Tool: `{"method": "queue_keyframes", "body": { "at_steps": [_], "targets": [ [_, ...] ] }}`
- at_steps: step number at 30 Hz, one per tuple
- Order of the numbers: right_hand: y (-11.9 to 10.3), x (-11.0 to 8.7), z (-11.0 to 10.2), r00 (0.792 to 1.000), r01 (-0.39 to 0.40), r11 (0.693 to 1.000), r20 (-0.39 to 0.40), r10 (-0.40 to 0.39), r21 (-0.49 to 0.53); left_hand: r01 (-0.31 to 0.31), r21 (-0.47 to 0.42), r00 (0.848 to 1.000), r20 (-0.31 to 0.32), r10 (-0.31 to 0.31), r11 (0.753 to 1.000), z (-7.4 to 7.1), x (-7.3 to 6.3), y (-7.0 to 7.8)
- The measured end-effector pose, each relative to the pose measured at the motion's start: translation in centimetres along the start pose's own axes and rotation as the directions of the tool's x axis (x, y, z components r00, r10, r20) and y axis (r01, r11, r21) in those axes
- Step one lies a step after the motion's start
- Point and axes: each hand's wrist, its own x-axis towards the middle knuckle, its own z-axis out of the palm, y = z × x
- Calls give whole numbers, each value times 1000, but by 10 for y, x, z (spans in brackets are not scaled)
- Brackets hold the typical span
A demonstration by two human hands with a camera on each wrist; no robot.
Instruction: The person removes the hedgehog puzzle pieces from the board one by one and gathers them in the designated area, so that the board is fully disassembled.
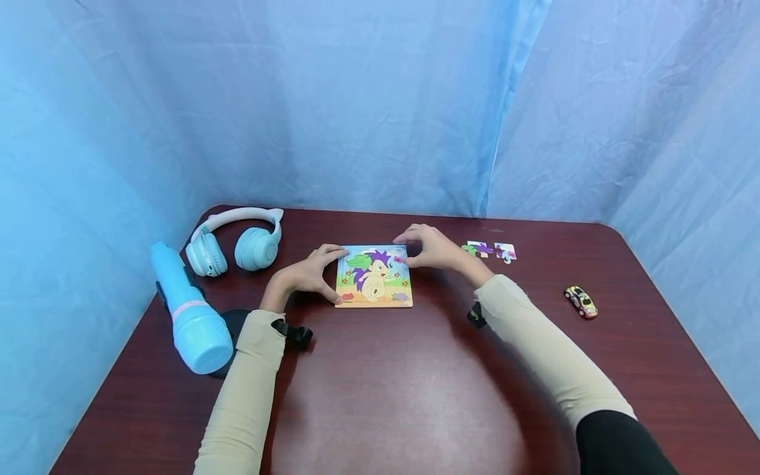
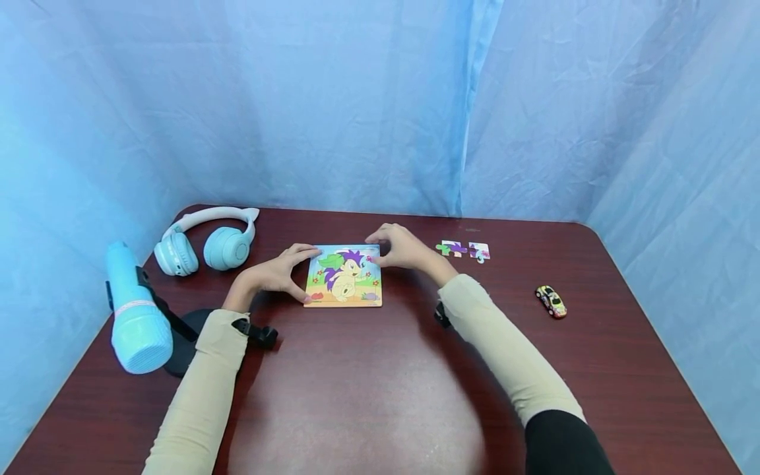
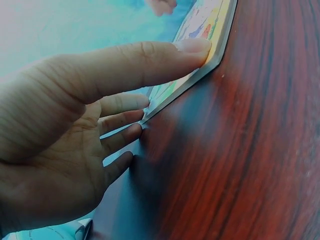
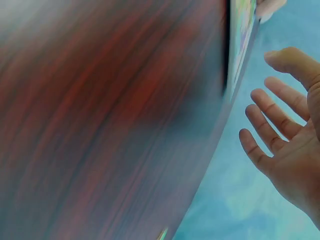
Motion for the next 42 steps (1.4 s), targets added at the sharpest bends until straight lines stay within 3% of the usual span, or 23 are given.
{"method": "queue_keyframes", "body": {
  "at_steps": [7, 15, 22, 42],
  "targets": [
    [-29, 24, 22, 999, 20, 999, 38, -22, 50, 5, 4, 1000, -3, -5, 1000, 0, 1, 2],
    [-47, 42, 40, 996, -11, 998, 91, 4, 70, -17, -9, 1000, -3, 17, 1000, -1, 0, 3],
    [-54, 48, 46, 993, -44, 999, 113, 42, 20, -27, -11, 999, -22, 26, 1000, 1, 1, 3],
    [-60, 57, 49, 985, -112, 994, 135, 111, 1, -17, -39, 1000, -18, 17, 999, -4, -4, -1]
  ]
}}
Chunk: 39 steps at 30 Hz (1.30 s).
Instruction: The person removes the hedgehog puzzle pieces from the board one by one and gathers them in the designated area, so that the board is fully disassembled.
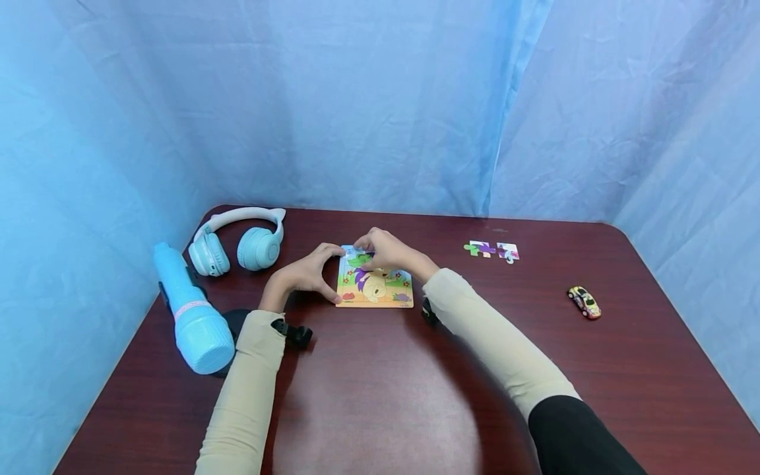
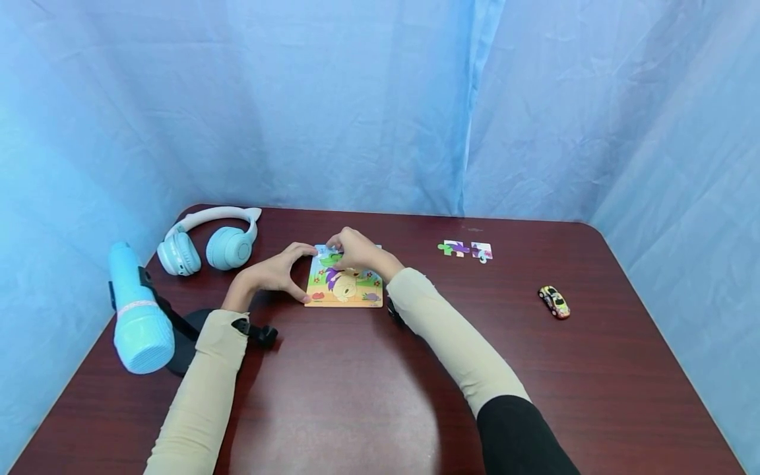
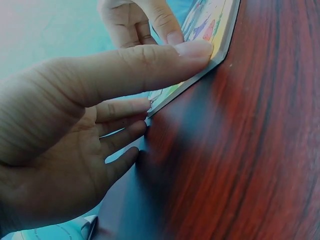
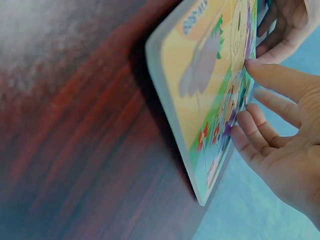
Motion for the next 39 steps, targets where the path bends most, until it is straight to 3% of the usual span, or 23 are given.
{"method": "queue_keyframes", "body": {
  "at_steps": [15, 39],
  "targets": [
    [-5, 3, -1, 999, -38, 999, 38, 38, -10, 4, 0, 1000, 2, -4, 1000, 0, 0, -1],
    [-14, -4, -4, 998, -7, 993, -62, -1, -121, -6, 2, 1000, 2, 6, 1000, 1, 0, -1]
  ]
}}
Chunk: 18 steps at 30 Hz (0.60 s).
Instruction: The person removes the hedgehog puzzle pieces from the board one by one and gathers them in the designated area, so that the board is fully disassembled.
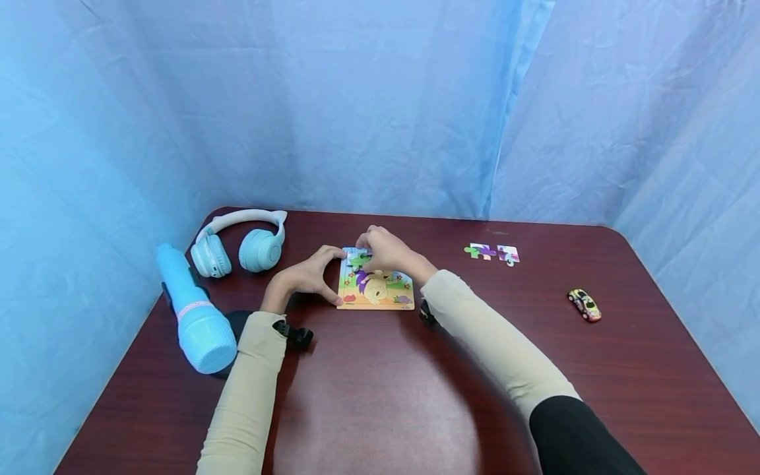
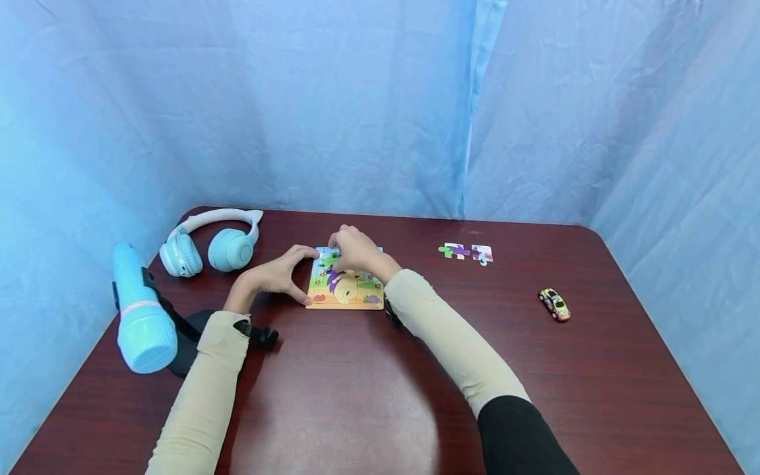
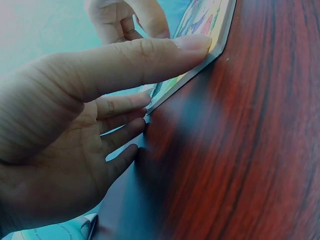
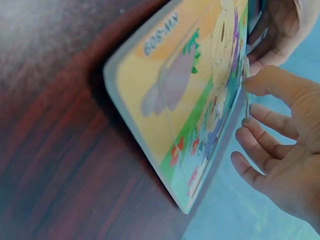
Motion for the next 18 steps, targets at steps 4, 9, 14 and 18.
{"method": "queue_keyframes", "body": {
  "at_steps": [4, 9, 14, 18],
  "targets": [
    [3, -2, -6, 1000, 7, 1000, -29, -7, 11, 2, 6, 1000, 2, -2, 1000, 0, 1, 0],
    [16, -5, -17, 998, 33, 998, -62, -30, 51, 8, 15, 1000, 0, -8, 1000, 0, 1, 0],
    [35, -13, -31, 996, 48, 996, -75, -42, 81, 11, 18, 1000, -4, -11, 1000, 0, 1, 0],
    [53, -23, -46, 996, 38, 996, -82, -32, 80, 9, 32, 1000, -13, -8, 999, 0, 0, -1]
  ]
}}
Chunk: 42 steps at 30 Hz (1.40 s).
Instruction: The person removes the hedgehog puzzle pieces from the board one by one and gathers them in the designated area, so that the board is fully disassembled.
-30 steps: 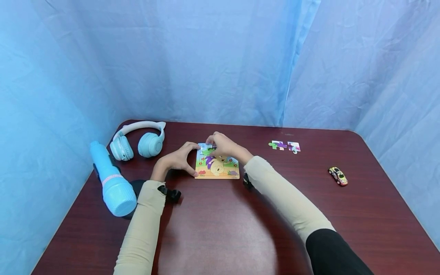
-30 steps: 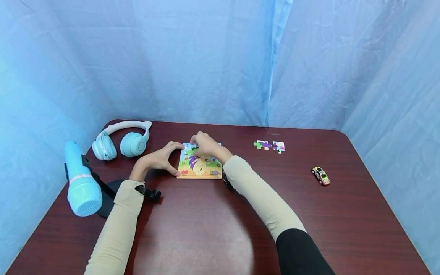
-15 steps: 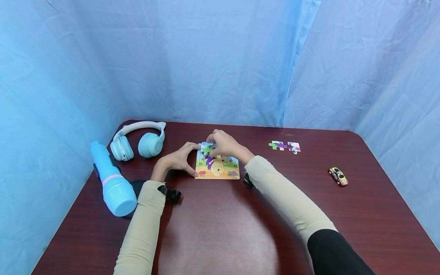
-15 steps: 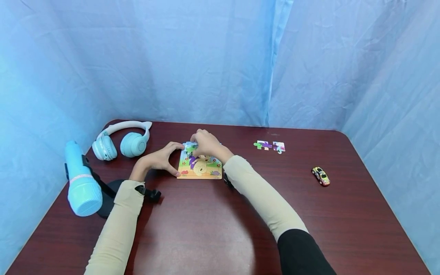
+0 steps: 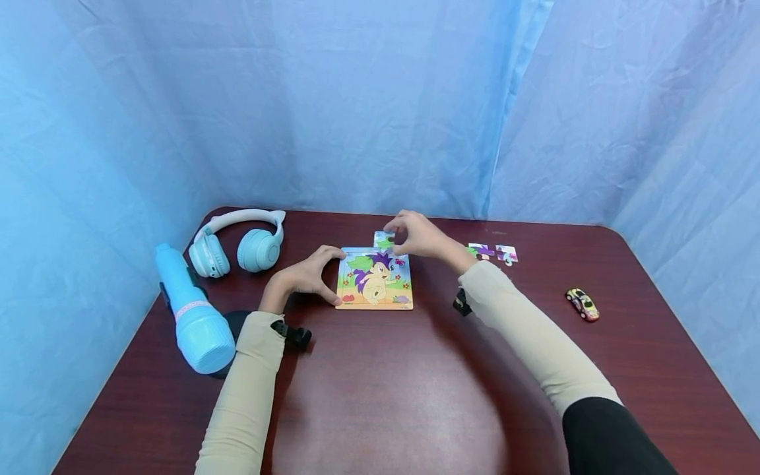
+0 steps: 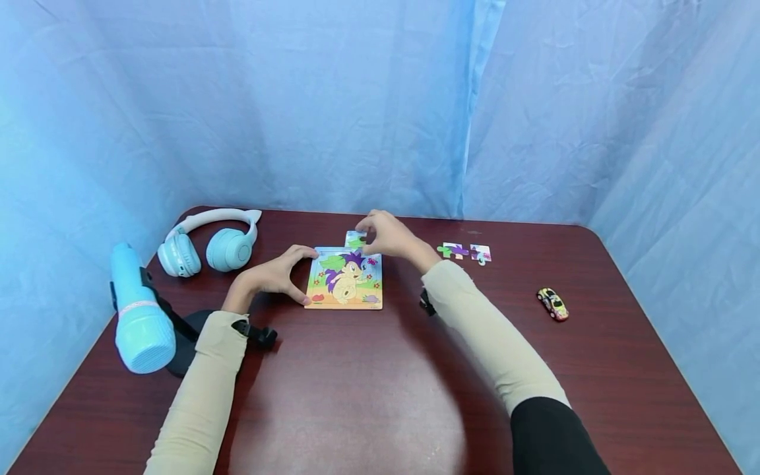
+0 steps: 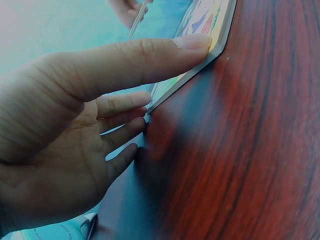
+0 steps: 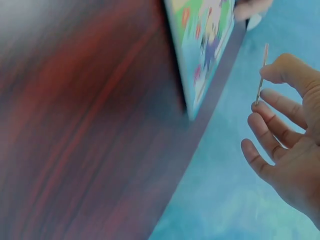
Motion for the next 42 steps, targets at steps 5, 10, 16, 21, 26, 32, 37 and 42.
{"method": "queue_keyframes", "body": {
  "at_steps": [5, 10, 16, 21, 26, 32, 37, 42],
  "targets": [
    [25, -17, -19, 999, -19, 1000, -27, 19, -9, -2, -2, 1000, -3, 2, 1000, 0, -1, 0],
    [49, -35, -32, 998, -51, 998, -26, 50, -37, 0, -11, 1000, -2, 0, 1000, 0, -2, 0],
    [73, -53, -41, 998, -61, 997, -19, 60, -54, 3, -17, 1000, -6, -3, 1000, -1, -2, -2],
    [87, -62, -41, 996, -86, 995, -17, 85, -50, -3, -17, 1000, -1, 3, 1000, 0, -3, -2],
    [99, -66, -37, 996, -88, 995, -25, 87, -44, -3, -22, 1000, 0, 3, 1000, 0, -3, -1],
    [109, -70, -34, 996, -86, 996, -37, 84, -34, -1, -24, 1000, -3, 1, 1000, 1, -2, -2],
    [115, -73, -33, 995, -86, 996, -45, 85, -35, -2, -28, 1000, -2, 2, 1000, 0, -2, -1],
    [120, -74, -32, 995, -88, 995, -49, 86, -36, -7, -27, 1000, 0, 7, 1000, 0, -2, -1]
  ]
}}
